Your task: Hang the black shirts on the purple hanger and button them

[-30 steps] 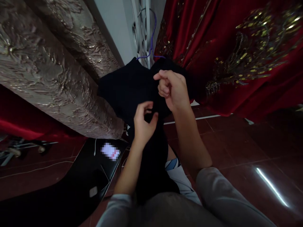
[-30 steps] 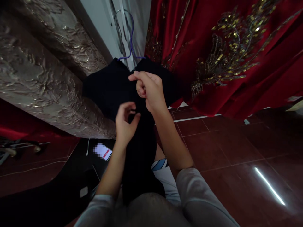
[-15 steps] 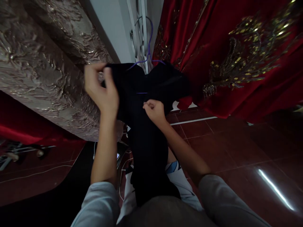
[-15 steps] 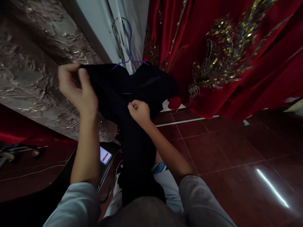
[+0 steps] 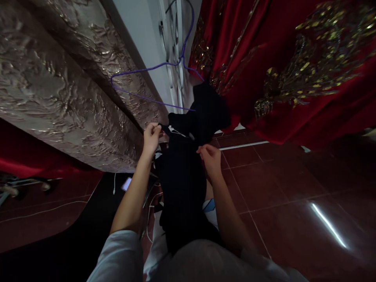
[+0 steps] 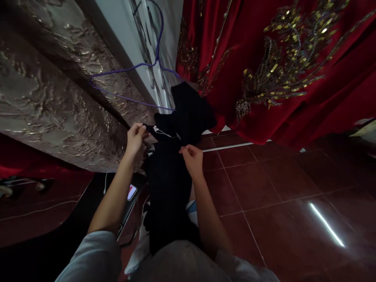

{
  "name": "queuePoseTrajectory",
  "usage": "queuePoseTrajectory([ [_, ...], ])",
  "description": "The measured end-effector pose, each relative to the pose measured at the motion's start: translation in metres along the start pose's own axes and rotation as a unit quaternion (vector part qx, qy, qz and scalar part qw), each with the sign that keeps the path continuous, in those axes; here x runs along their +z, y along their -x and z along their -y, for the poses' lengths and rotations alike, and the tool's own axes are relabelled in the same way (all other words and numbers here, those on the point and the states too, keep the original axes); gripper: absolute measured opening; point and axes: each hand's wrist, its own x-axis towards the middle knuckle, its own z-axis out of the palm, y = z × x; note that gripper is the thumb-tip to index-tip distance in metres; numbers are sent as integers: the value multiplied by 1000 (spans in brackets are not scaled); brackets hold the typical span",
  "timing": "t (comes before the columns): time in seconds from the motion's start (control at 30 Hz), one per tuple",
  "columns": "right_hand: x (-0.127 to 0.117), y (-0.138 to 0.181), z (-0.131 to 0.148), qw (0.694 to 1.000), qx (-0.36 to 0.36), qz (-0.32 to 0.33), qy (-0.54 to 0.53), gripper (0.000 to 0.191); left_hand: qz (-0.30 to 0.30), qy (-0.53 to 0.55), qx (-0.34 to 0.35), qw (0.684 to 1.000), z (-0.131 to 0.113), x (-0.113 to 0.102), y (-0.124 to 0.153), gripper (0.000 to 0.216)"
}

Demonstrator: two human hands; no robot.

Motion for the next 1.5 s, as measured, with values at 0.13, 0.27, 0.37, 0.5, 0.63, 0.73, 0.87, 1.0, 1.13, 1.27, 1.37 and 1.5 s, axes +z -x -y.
queuePoseTrajectory([
  [0.13, -3, 1, 7, 991, -93, -66, 76, 26, 127, -32, 143, 981, -52, 23, 17, 19],
  [0.27, 18, -15, 39, 971, -197, 48, 123, 58, 264, -132, 290, 910, -108, 51, 50, 20],
  [0.37, 29, -21, 56, 977, -132, 160, 44, 34, 319, -149, 313, 882, -120, 61, 59, 27],
  [0.5, 27, -22, 72, 987, -57, 152, 2, 16, 373, -131, 187, 899, -80, 53, 40, 52],
  [0.63, 10, -24, 91, 961, -114, 227, 111, 15, 370, -173, 181, 895, -27, 38, 23, 64],
  [0.73, 2, -30, 105, 931, -188, 219, 225, 16, 385, -262, 249, 849, -10, 26, 16, 51],
  [0.87, 23, -50, 107, 931, -261, 156, 200, 24, 361, -458, 251, 773, -6, 6, 1, 33],
  [1.0, 64, -91, 83, 961, -242, 84, 104, 32, 358, -565, 174, 723, -2, -20, -9, 31],
  [1.13, 70, -128, 53, 979, -158, 103, 76, 26, 344, -633, 75, 689, 3, -59, -10, 34],
  [1.27, 31, -140, 47, 980, -153, 101, 78, 11, 301, -660, 42, 687, -11, -101, -16, 35],
  [1.37, 1, -144, 56, 979, -150, 105, 94, 18, 240, -645, 96, 719, -44, -114, -20, 38],
  [1.5, -13, -141, 69, 971, -170, 78, 147, 31, 116, -522, 293, 793, -103, -95, -18, 28],
])
